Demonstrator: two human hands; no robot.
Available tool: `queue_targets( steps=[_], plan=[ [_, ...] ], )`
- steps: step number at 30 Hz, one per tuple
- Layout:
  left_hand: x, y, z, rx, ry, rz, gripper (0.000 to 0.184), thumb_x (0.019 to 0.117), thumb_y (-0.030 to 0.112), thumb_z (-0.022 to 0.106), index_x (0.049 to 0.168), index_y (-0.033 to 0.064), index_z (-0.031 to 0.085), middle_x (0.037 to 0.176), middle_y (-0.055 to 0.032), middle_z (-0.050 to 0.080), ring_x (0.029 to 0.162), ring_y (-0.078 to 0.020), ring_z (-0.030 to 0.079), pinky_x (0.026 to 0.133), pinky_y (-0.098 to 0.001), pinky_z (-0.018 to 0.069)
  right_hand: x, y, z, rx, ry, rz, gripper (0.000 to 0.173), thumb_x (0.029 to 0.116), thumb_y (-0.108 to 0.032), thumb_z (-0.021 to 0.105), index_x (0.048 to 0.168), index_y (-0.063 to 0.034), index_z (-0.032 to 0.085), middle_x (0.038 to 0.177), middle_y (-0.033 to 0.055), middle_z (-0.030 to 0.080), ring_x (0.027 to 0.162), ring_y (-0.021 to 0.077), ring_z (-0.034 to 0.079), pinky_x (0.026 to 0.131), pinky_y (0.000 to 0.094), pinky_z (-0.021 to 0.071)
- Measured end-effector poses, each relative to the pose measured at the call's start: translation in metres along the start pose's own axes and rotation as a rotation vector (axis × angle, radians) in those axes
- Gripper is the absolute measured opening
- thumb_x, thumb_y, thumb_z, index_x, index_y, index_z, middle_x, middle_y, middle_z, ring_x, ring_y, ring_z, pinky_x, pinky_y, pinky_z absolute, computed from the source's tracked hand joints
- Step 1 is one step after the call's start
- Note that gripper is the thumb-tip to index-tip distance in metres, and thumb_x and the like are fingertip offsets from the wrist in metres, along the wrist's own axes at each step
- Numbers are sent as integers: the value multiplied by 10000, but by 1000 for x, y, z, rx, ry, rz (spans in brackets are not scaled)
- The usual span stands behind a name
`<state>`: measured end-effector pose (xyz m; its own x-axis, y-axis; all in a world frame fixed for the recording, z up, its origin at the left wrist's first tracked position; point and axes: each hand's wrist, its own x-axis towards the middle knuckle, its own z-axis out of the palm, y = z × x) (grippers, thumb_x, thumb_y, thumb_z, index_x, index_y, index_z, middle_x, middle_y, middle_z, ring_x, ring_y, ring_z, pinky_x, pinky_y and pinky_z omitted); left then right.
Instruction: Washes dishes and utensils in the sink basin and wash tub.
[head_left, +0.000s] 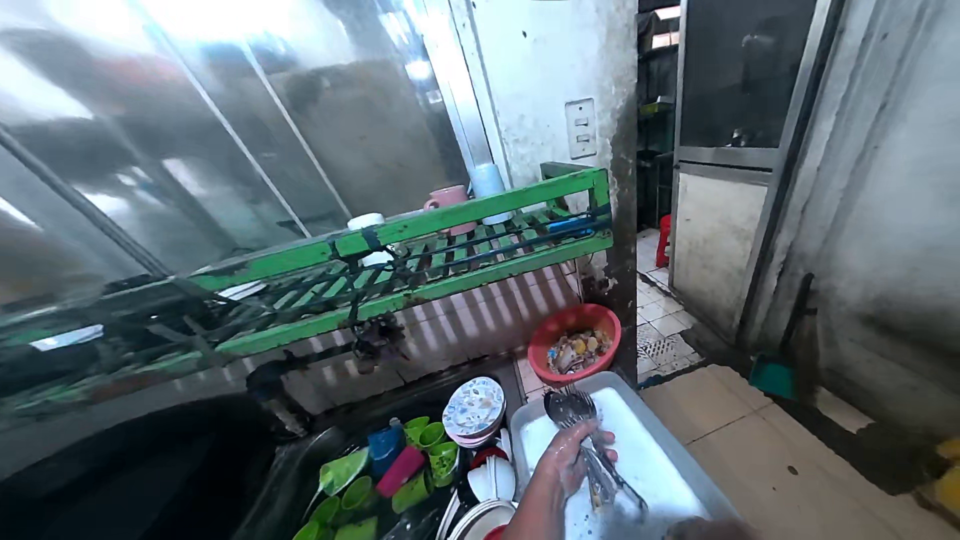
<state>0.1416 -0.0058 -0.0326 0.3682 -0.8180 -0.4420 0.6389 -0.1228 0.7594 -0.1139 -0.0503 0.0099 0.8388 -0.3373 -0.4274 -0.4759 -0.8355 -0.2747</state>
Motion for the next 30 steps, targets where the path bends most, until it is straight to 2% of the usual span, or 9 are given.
queue_targets(
  steps=[5, 7, 9, 12, 17, 20, 24, 28, 30],
  plan=[
    [5, -7, 7, 63, 25, -58, 264, 1100, 269, 465, 1260, 59, 482, 868, -126, 653, 579, -196, 603, 548, -350, 551, -3, -2, -2, 16, 0, 28, 490, 934, -253, 680, 1391, -100, 590, 1304, 190, 652, 1107, 427, 660, 903, 652, 513],
    [-1, -9, 6, 100, -111, 29, 175, 1054, 106, 501, 1200, 10, 511, 890, -112, 662, 649, -180, 629, 642, -352, 583, -3, -2, -2, 26, 18, 30, 482, 929, -249, 688, 1376, -91, 601, 1291, 196, 658, 1095, 435, 662, 892, 661, 512],
    [-7, -13, 7, 377, -192, 40, 276, 892, -29, 618, 1166, -31, 588, 958, -105, 694, 789, -179, 667, 773, -359, 583, -2, -1, -3, 33, 34, 32, 469, 924, -258, 697, 1350, -81, 613, 1261, 206, 669, 1068, 449, 667, 870, 672, 514],
    [-13, -22, 13, 707, -114, -110, 407, 860, 2, 729, 1241, -7, 584, 1027, -90, 705, 886, -169, 682, 833, -367, 574, -1, 0, -2, 30, 13, 30, 478, 935, -274, 685, 1373, -103, 600, 1282, 189, 664, 1073, 439, 669, 873, 662, 520],
    [-8, -21, 12, 389, -15, -67, 378, 966, -18, 582, 1338, 2, 519, 838, -100, 686, 651, -166, 660, 638, -318, 577, -2, -1, 0, 29, 32, 47, 473, 936, -293, 685, 1366, -109, 609, 1286, 177, 666, 1077, 438, 670, 862, 665, 525],
    [4, -24, 8, 371, 118, -180, 166, 1052, 110, 530, 1175, 2, 502, 701, -91, 634, 545, -174, 636, 538, -312, 571, 0, -1, -1, 10, 6, 41, 493, 953, -300, 673, 1395, -101, 583, 1319, 182, 646, 1111, 438, 656, 895, 654, 517],
    [13, -29, 3, 273, 193, -303, 284, 1060, 251, 549, 1237, 32, 518, 770, -115, 618, 600, -207, 627, 567, -364, 572, -1, 1, 2, 11, 35, 25, 498, 932, -290, 689, 1376, -85, 596, 1294, 191, 657, 1088, 434, 664, 886, 648, 517],
    [12, -31, 9, 326, 102, -292, 50, 991, 48, 584, 1035, 24, 582, 747, -68, 629, 625, -157, 616, 590, -314, 543, -4, 1, 3, 30, 45, 14, 486, 939, -286, 674, 1390, -124, 595, 1304, 177, 659, 1109, 426, 662, 900, 657, 512],
    [11, -29, 13, 264, 84, -227, 95, 974, -1, 610, 1057, 10, 565, 734, -72, 619, 621, -166, 629, 604, -321, 572, -4, 1, 2, 38, 33, 18, 481, 943, -286, 677, 1387, -124, 593, 1305, 174, 658, 1113, 425, 660, 900, 658, 510]
  ],
)
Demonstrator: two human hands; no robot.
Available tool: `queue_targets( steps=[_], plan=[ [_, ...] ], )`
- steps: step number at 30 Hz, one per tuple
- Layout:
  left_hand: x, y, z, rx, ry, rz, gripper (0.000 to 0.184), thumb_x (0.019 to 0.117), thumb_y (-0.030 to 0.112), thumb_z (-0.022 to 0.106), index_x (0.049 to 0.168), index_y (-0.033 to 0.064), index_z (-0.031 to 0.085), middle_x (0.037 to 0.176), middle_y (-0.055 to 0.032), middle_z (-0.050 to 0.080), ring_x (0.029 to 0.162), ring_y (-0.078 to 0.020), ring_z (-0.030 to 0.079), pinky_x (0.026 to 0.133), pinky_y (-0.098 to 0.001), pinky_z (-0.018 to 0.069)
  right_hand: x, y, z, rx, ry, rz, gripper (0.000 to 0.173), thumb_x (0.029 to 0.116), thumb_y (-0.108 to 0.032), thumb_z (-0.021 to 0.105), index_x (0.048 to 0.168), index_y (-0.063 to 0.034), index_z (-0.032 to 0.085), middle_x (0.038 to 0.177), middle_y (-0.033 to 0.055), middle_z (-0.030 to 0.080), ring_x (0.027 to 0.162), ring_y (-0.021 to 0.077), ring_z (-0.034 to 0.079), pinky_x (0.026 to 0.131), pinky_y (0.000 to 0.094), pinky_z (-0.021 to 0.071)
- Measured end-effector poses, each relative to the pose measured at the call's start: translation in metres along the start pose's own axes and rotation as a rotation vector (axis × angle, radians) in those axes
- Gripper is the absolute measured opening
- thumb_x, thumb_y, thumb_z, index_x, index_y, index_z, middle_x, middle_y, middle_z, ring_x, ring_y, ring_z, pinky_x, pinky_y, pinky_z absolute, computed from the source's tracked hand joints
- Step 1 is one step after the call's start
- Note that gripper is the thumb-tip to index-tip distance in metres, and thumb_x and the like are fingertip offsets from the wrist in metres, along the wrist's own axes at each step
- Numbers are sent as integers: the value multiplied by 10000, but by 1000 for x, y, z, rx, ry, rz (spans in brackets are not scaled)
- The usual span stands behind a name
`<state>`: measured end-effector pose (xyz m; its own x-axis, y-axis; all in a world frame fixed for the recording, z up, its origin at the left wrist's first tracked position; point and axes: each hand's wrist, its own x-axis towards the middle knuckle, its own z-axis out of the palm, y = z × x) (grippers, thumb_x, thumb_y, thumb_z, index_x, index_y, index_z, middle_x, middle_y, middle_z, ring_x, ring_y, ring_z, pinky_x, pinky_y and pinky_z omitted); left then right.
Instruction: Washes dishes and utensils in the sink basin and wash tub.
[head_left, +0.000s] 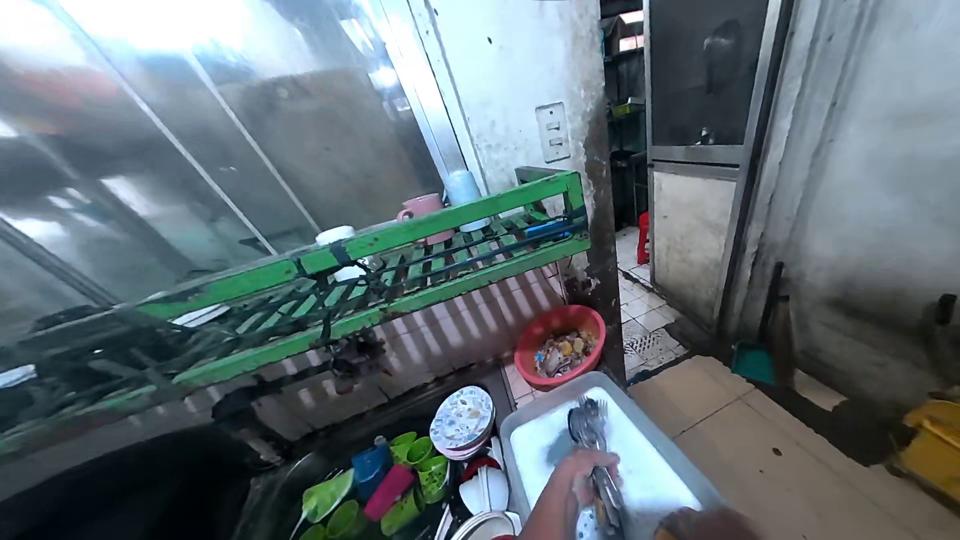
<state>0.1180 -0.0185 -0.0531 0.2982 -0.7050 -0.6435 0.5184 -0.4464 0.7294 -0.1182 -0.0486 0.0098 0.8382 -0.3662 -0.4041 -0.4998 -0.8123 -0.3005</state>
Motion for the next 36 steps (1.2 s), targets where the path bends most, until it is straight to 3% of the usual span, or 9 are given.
queue_targets(
  steps=[4, 7, 12, 15, 20, 24, 27, 31, 36],
  plan=[
    [-18, 8, 1, -145, -64, 317, 351, 960, -60, 606, 1298, -7, 530, 833, -103, 677, 709, -187, 673, 694, -343, 592, -1, -1, -2, -17, -17, 23, 470, 936, -278, 681, 1368, -112, 602, 1273, 181, 670, 1076, 435, 669, 869, 667, 515],
    [-28, 5, -1, 136, -85, 493, 444, 964, 30, 612, 1391, -42, 512, 1023, -118, 728, 919, -184, 711, 858, -357, 590, -1, -1, -3, -20, -18, 26, 453, 931, -266, 683, 1349, -106, 617, 1247, 188, 681, 1046, 441, 677, 850, 673, 515],
    [-33, 0, 6, 542, -27, 411, 250, 941, 179, 718, 1132, 25, 672, 1029, -65, 695, 967, -121, 651, 913, -333, 535, -2, -8, -7, -31, -86, 63, 449, 932, -250, 684, 1355, -119, 613, 1256, 180, 676, 1077, 435, 668, 882, 667, 514],
    [-27, 0, 0, 390, -48, 473, 358, 956, 157, 700, 1256, -23, 620, 1106, -88, 727, 1050, -125, 680, 979, -323, 538, -1, -15, -13, -16, -132, 120, 444, 923, -208, 686, 1355, -135, 614, 1245, 183, 678, 1091, 441, 660, 893, 677, 507],
    [-27, 5, -6, 59, -83, 384, 268, 1065, 176, 557, 1193, -51, 616, 732, -65, 669, 643, -151, 660, 661, -300, 582, -5, -9, -5, 72, 26, 106, 419, 896, -238, 734, 1303, -186, 651, 1169, 147, 719, 1036, 417, 691, 854, 679, 526],
    [-39, 6, -10, -144, -152, 349, 313, 1115, 229, 429, 1138, -31, 601, 683, -43, 594, 535, -113, 570, 519, -241, 516, -3, -5, -6, 225, 114, 106, 504, 893, -268, 751, 1366, -152, 621, 1308, 153, 663, 1169, 379, 652, 959, 662, 501],
    [-55, 2, -14, -165, -197, 283, 277, 1104, 213, 445, 1144, -11, 603, 778, -66, 646, 597, -145, 617, 576, -289, 558, 2, 4, -2, 640, 346, 107, 561, 824, -201, 805, 1333, -53, 624, 1243, 163, 683, 1163, 291, 655, 1038, 527, 505],
    [-74, -6, -11, -129, -276, 228, 223, 1070, 161, 515, 1112, -16, 643, 846, -79, 694, 683, -161, 675, 646, -305, 592, 16, -14, -15, 1253, 569, 133, 688, 719, -168, 813, 1332, -15, 541, 1078, 103, 725, 957, 189, 723, 858, 392, 617],
    [-87, -10, -18, 27, -414, 144, 285, 1086, 209, 469, 1153, 4, 655, 908, -77, 729, 658, -128, 670, 625, -273, 580, 42, -25, -54, 1294, 605, -59, 842, 688, -179, 816, 1451, -37, 488, 1225, 103, 691, 1068, 192, 697, 918, 378, 601]
  ],
)
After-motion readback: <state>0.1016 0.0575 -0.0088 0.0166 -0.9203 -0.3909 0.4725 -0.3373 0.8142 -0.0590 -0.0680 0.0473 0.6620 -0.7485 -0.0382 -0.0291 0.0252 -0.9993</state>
